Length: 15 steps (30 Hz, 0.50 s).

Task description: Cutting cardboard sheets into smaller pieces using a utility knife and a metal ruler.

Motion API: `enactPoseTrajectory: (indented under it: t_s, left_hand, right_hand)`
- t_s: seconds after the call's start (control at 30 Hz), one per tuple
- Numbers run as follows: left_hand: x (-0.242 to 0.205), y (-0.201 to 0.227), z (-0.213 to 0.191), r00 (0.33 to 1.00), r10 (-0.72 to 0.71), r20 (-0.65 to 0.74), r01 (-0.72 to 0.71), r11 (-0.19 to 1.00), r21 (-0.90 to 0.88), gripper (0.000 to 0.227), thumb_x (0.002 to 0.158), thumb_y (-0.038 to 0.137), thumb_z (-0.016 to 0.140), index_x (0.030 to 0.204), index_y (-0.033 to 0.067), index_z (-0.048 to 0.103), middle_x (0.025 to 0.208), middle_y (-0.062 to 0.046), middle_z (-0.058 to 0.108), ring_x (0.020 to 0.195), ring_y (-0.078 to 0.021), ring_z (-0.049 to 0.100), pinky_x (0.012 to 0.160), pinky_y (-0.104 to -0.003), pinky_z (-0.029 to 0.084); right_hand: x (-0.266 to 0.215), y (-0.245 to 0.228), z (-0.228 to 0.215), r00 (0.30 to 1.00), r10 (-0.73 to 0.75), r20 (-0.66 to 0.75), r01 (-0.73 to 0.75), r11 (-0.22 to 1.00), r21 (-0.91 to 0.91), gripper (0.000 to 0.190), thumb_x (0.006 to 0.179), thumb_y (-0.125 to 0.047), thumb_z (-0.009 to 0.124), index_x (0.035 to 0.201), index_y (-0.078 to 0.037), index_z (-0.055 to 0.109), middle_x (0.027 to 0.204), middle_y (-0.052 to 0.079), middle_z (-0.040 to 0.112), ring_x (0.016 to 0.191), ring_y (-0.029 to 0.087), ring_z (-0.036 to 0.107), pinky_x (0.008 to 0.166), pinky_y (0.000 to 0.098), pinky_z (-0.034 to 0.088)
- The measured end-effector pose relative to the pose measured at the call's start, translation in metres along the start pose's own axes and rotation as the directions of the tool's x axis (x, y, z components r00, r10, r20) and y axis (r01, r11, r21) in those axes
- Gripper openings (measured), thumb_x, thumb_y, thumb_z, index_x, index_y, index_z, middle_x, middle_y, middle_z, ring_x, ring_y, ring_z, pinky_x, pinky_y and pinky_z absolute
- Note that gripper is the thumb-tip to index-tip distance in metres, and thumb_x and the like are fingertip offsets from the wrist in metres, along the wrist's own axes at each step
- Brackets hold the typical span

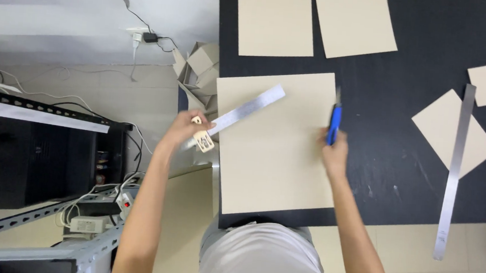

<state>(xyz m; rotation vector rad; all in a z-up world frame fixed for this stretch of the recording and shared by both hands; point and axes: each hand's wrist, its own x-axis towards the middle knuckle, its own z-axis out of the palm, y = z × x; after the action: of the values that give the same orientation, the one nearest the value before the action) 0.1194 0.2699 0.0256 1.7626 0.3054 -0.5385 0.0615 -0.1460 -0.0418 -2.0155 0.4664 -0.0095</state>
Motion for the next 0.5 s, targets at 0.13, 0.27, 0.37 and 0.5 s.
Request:
enactPoseTrajectory:
  t_s: [0.13, 0.27, 0.37, 0.5]
  left_hand:
    - [0.089, 0.011, -0.030, 0.995, 0.061, 0.083, -0.078, 0.969, 0.234, 0.043, 0.065, 0.027, 0.094, 0.096, 0.0053, 0.074, 0.088, -0.015, 0.073, 0.082, -0.0272, 0.070, 0.074, -0.039, 0.053]
    - [0.145, 0.025, -0.043, 0.987, 0.064, 0.147, -0.093, 0.975, 0.201, 0.055, 0.063, 0.027, 0.095, 0.102, 0.0004, 0.067, 0.085, -0.012, 0.069, 0.081, -0.0249, 0.068, 0.072, -0.034, 0.053]
    - [0.160, 0.036, -0.039, 0.979, 0.011, 0.204, -0.062, 0.967, 0.245, 0.058, 0.069, 0.027, 0.092, 0.112, -0.0004, 0.064, 0.099, -0.017, 0.070, 0.092, -0.0286, 0.066, 0.077, -0.037, 0.052]
    - [0.173, 0.030, -0.034, 0.971, 0.012, 0.239, -0.081, 0.956, 0.282, 0.061, 0.066, 0.032, 0.094, 0.110, 0.0032, 0.064, 0.103, -0.015, 0.070, 0.097, -0.0288, 0.064, 0.080, -0.039, 0.049]
  right_hand:
    - [0.080, 0.018, -0.003, 0.954, -0.031, -0.299, -0.023, 0.984, -0.174, 0.036, 0.085, -0.014, 0.076, 0.120, -0.007, 0.068, 0.122, 0.019, 0.056, 0.116, 0.041, 0.057, 0.104, 0.0484, 0.043]
    - [0.095, -0.011, 0.017, 0.949, 0.134, -0.286, -0.141, 0.990, -0.003, 0.041, 0.088, -0.020, 0.073, 0.127, -0.010, 0.065, 0.124, 0.011, 0.056, 0.121, 0.028, 0.055, 0.108, 0.0412, 0.040]
    - [0.089, -0.017, 0.029, 0.951, 0.160, -0.266, -0.178, 0.983, -0.047, 0.045, 0.084, -0.018, 0.076, 0.127, -0.012, 0.066, 0.125, 0.009, 0.054, 0.119, 0.027, 0.054, 0.109, 0.0408, 0.039]
    - [0.072, -0.037, 0.037, 0.950, 0.194, -0.246, -0.214, 0.975, -0.060, 0.040, 0.088, -0.019, 0.072, 0.127, -0.014, 0.064, 0.131, 0.005, 0.048, 0.121, 0.028, 0.046, 0.111, 0.0407, 0.034]
